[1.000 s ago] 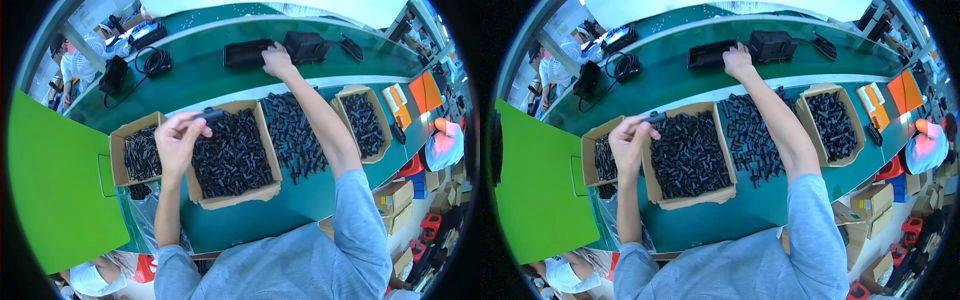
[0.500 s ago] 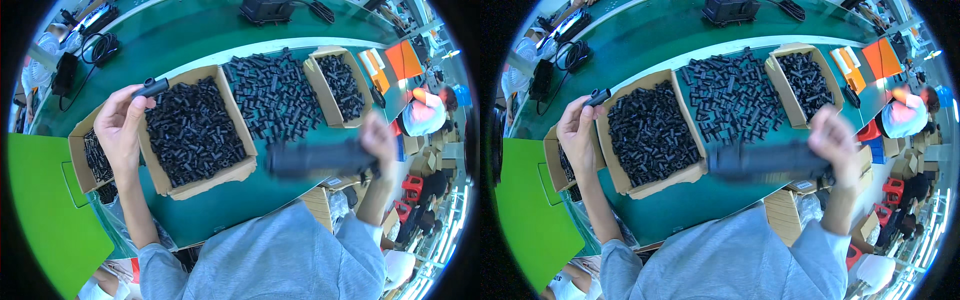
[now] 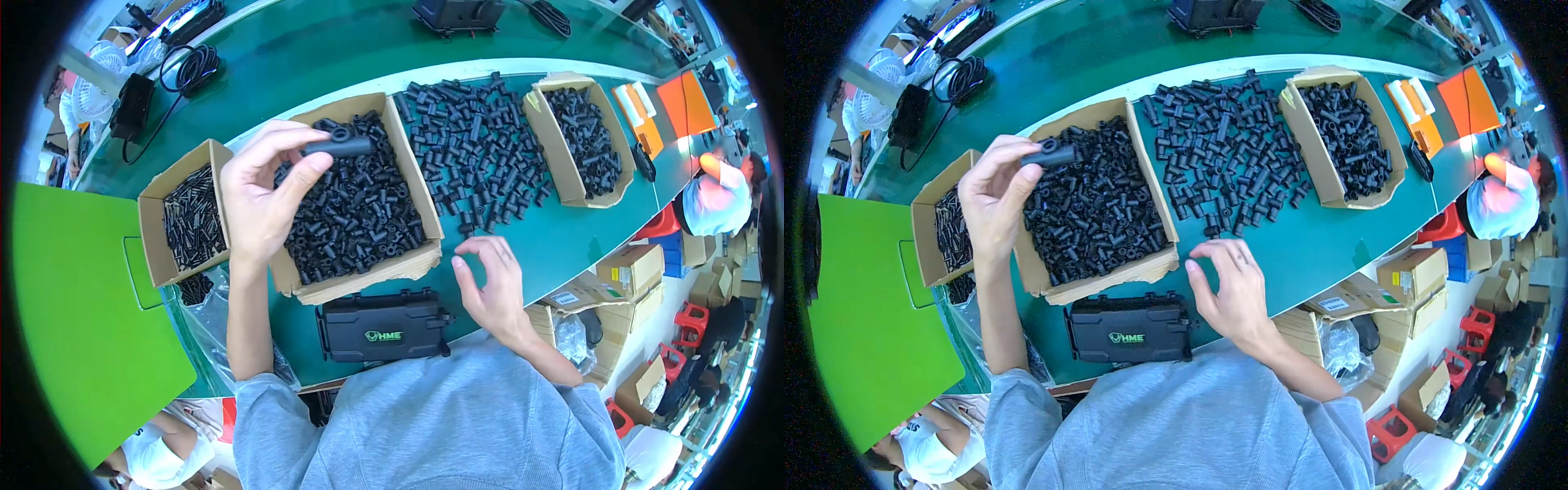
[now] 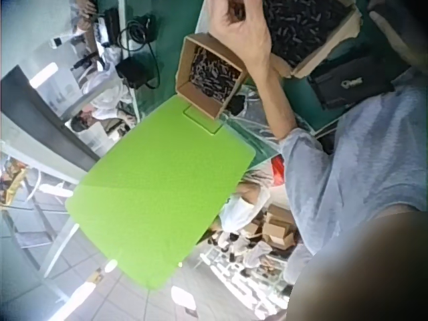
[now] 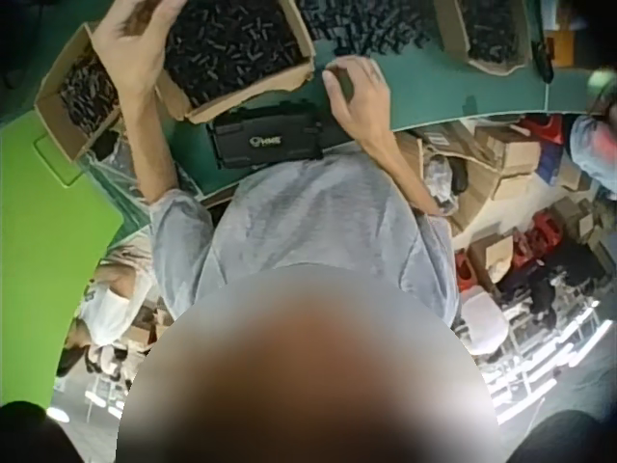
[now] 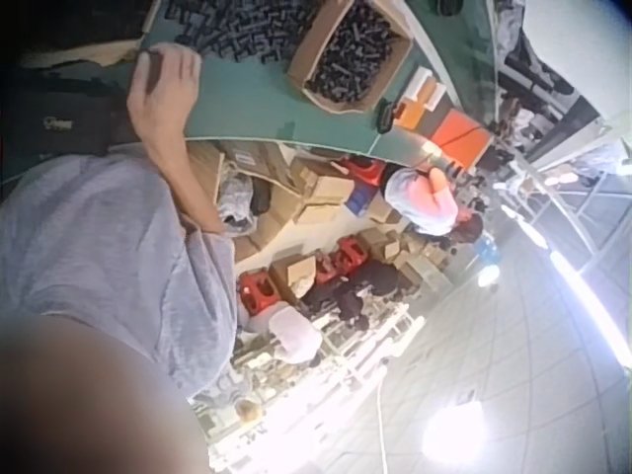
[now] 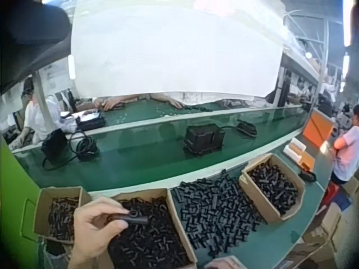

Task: Assembling small plastic connectors and placing them into a black housing.

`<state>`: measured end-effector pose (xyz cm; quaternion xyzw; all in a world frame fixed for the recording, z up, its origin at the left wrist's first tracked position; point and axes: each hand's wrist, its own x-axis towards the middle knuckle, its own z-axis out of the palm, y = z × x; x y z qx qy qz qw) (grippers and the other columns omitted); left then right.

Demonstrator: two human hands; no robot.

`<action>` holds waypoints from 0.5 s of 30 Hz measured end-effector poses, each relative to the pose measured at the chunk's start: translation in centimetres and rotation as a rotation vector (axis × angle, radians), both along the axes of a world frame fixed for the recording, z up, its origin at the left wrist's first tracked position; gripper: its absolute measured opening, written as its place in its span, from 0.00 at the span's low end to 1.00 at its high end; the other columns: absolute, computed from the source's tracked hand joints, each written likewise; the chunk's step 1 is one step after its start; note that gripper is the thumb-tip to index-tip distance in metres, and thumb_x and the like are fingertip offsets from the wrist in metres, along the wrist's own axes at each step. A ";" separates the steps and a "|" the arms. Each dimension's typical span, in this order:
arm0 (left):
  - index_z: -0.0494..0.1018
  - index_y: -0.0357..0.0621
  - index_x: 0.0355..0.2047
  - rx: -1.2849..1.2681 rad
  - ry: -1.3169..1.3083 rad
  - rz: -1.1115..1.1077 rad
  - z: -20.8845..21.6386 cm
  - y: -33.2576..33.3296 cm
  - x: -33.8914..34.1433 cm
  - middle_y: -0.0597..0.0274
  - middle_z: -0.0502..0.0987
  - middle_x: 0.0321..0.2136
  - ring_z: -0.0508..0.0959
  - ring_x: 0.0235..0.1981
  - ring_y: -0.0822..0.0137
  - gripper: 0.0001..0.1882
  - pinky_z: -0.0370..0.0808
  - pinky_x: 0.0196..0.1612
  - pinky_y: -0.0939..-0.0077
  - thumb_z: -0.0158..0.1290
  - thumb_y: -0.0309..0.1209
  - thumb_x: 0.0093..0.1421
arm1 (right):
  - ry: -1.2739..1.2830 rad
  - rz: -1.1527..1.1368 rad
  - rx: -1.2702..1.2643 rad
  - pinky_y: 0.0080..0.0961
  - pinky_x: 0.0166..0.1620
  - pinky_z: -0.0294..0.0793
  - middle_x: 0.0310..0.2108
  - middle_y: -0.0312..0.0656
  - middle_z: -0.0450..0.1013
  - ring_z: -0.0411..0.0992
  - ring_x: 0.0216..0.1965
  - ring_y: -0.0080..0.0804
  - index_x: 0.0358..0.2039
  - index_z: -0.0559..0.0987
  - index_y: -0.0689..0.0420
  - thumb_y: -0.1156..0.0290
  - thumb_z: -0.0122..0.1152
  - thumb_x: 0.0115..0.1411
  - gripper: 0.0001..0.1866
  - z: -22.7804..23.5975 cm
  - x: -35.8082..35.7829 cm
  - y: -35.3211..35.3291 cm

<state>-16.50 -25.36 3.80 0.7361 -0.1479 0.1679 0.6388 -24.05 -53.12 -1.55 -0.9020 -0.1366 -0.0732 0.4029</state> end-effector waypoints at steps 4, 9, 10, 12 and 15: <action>0.80 0.36 0.39 -0.017 0.016 0.026 0.0 0.5 0.2 0.62 0.77 0.36 0.70 0.31 0.76 0.11 0.69 0.38 0.83 0.63 0.22 0.54 | -0.240 0.141 -0.061 0.33 0.43 0.73 0.35 0.42 0.75 0.72 0.39 0.42 0.36 0.79 0.58 0.76 0.65 0.52 0.10 1.6 4.2 3.2; 0.80 0.36 0.38 -0.049 0.048 0.055 -0.1 1.1 0.7 0.62 0.78 0.35 0.71 0.32 0.75 0.11 0.69 0.38 0.83 0.63 0.22 0.54 | -0.252 0.399 -0.271 0.34 0.44 0.74 0.35 0.40 0.74 0.71 0.40 0.39 0.35 0.79 0.59 0.74 0.64 0.50 0.10 1.5 9.1 8.2; 0.80 0.36 0.38 -0.029 0.026 0.057 -0.2 1.2 0.8 0.62 0.78 0.34 0.71 0.31 0.75 0.11 0.69 0.37 0.82 0.63 0.23 0.53 | -0.232 0.438 -0.305 0.35 0.43 0.74 0.34 0.40 0.74 0.71 0.39 0.39 0.33 0.79 0.58 0.74 0.64 0.50 0.08 1.3 9.7 8.7; 0.80 0.37 0.37 -0.002 0.000 0.066 -0.4 1.2 0.9 0.62 0.78 0.33 0.72 0.31 0.75 0.11 0.69 0.37 0.82 0.64 0.23 0.53 | -0.200 0.488 -0.308 0.34 0.41 0.75 0.32 0.40 0.74 0.72 0.38 0.39 0.30 0.80 0.57 0.74 0.64 0.50 0.06 1.0 10.4 9.1; 0.80 0.37 0.37 -0.017 0.047 0.056 -0.7 1.2 1.0 0.62 0.78 0.33 0.73 0.32 0.75 0.11 0.69 0.36 0.82 0.64 0.23 0.53 | -0.178 0.546 -0.188 0.33 0.40 0.75 0.33 0.41 0.76 0.73 0.38 0.39 0.32 0.81 0.58 0.73 0.65 0.51 0.07 1.1 10.7 8.3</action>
